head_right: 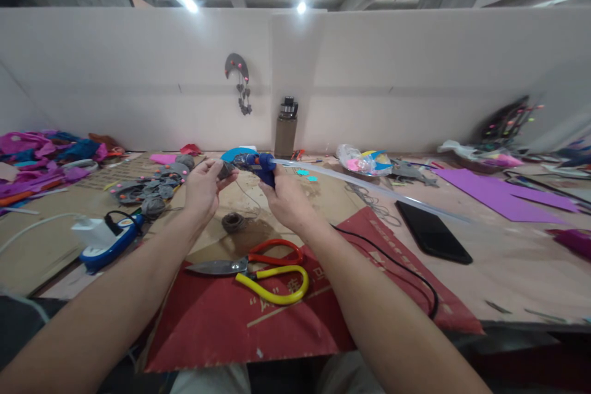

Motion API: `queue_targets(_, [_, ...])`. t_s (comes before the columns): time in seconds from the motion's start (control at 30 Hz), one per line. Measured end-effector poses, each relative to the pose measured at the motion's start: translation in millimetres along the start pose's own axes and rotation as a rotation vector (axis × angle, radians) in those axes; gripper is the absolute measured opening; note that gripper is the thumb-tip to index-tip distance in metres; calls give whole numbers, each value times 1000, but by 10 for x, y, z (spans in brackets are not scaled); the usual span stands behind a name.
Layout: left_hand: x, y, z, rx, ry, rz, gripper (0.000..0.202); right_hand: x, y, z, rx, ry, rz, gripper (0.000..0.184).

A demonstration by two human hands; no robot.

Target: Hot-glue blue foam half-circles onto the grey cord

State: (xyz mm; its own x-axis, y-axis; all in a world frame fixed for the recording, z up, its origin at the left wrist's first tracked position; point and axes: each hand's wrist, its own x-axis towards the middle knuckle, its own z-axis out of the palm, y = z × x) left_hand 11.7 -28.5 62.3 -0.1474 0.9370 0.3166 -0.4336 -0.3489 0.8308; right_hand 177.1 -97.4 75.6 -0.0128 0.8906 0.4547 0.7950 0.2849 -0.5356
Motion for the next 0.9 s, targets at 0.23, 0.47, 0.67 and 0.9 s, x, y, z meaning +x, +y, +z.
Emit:
queue_targets(0.23, [0, 21, -4, -9, 14, -2, 16, 0, 9, 4, -12, 9, -13, 34])
queue_targets(0.47, [25, 34, 3, -20, 42, -12, 17, 19, 82, 56, 0, 89, -94, 31])
queue_targets(0.67, [22, 57, 8, -38, 52, -9, 16, 27, 128, 86, 17, 97, -129, 32])
queue_targets(0.9, [44, 42, -12, -53, 47, -6, 18, 36, 158, 106, 46, 98, -123, 32])
